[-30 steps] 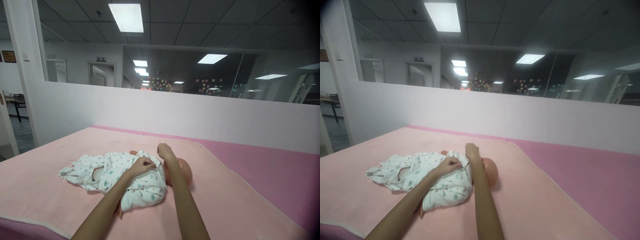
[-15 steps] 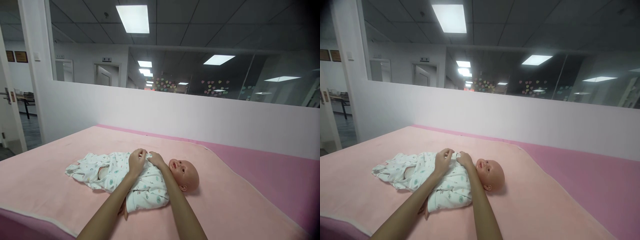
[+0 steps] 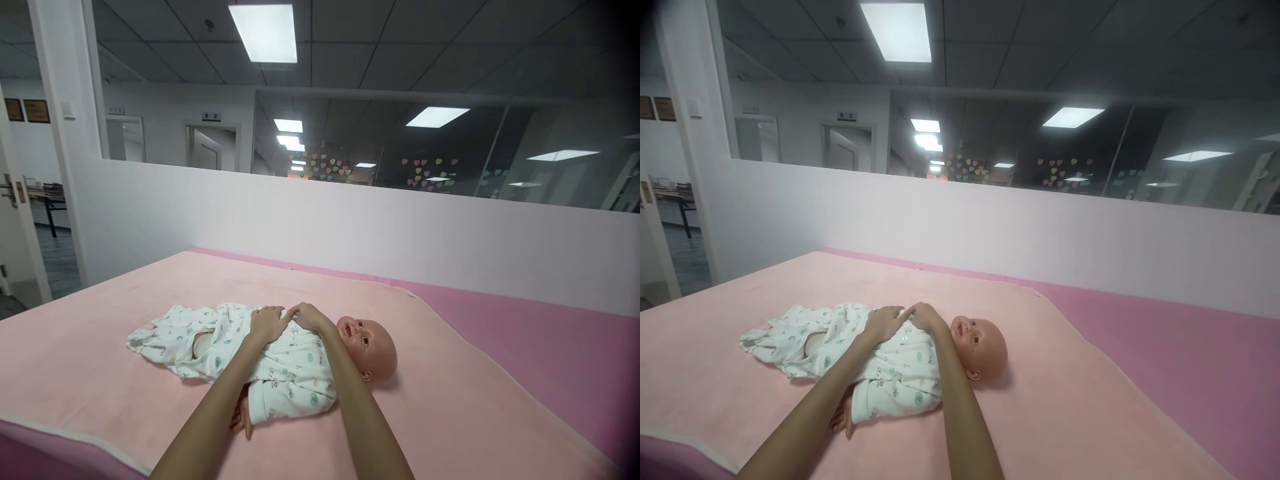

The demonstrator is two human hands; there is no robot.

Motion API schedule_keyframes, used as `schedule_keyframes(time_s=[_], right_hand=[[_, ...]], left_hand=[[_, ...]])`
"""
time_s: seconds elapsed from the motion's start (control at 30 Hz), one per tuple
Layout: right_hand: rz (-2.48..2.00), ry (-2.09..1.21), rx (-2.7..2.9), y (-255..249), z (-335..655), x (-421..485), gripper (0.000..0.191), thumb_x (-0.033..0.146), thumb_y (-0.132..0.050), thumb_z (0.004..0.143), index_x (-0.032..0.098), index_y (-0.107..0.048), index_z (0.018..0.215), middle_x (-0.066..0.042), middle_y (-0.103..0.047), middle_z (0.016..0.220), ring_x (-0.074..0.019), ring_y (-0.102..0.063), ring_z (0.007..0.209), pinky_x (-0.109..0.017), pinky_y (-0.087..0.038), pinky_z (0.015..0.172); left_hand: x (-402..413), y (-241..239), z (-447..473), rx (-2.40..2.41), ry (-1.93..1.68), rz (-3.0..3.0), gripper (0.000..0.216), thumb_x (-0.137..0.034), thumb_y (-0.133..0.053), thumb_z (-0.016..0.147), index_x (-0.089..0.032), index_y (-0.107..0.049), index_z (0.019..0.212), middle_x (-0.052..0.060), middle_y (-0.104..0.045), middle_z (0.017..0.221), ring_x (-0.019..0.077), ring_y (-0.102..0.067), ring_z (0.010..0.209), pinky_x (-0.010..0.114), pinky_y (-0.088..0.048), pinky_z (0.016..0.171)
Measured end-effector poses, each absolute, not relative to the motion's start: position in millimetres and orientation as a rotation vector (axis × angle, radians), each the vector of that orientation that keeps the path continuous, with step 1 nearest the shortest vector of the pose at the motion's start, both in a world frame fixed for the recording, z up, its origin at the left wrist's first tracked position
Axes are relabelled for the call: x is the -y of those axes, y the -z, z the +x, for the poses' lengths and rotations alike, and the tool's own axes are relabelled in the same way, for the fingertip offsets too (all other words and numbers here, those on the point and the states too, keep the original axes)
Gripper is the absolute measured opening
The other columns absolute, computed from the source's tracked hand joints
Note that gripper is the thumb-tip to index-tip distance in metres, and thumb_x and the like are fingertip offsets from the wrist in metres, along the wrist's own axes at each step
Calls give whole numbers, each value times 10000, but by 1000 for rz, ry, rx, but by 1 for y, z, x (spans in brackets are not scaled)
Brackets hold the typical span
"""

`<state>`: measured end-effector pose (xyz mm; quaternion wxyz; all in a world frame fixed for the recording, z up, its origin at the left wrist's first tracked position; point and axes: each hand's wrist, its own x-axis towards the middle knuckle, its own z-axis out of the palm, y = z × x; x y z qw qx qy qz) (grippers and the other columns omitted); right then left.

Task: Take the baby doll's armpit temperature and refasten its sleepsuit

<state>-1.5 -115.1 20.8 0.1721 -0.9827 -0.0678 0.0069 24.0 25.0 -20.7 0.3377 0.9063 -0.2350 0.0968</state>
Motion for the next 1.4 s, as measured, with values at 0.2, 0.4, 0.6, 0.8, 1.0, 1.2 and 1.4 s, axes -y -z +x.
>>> schedule_keyframes(time_s=[0.2,0.4,0.6,0.8,1.0,1.2,1.4], right_hand=[[-2866,-47,93,-22,-5,100,366,14,-458,675,152,-656,950,-106,-650,971,-190,-594,901,-240,-409,755],[-2776,-69,95,-53,-25,111,346,112,-503,707,157,-620,1029,-103,-617,1056,-199,-577,940,-245,-429,768],[-2379,375,-58,-89,-69,203,375,241,-417,790,200,-506,1152,-47,-571,1126,-142,-534,999,-234,-393,864],[-2179,254,-213,-58,-84,250,311,338,-575,699,146,-619,938,-83,-598,1073,-199,-532,983,-286,-425,827],[-2049,-18,-169,-39,-75,242,283,452,-588,668,176,-642,688,-31,-666,762,-182,-587,752,-267,-471,672],[-1992,-56,-176,-38,-71,248,327,452,-558,690,150,-646,775,-52,-663,810,-177,-593,771,-285,-461,724],[-1977,-100,-219,-43,-77,243,316,468,-566,690,158,-621,715,-41,-662,759,-172,-591,723,-266,-452,672]], left_hand=[[-26,15,22,576,-246,2611,631,-624,-278,756,-150,-643,957,173,-544,1129,354,-428,1086,446,-293,880],[-28,16,23,652,-157,2657,625,-601,-186,789,-163,-598,960,131,-584,1117,281,-432,1138,438,-251,953],[-30,14,20,657,-141,2669,589,-602,-205,781,-172,-592,891,119,-608,1076,272,-481,1085,446,-270,940],[-29,16,22,669,-140,2641,591,-611,-212,773,-167,-595,852,119,-625,1034,276,-462,1114,442,-266,942],[-29,18,24,662,-197,2651,618,-626,-219,766,-159,-603,894,131,-626,1024,277,-509,1040,437,-287,912],[-29,17,22,656,-230,2641,542,-569,-251,784,-172,-613,851,112,-643,969,262,-532,991,422,-308,893],[-28,18,24,634,-233,2633,532,-558,-245,788,-180,-612,860,107,-646,963,253,-534,986,423,-300,906]])
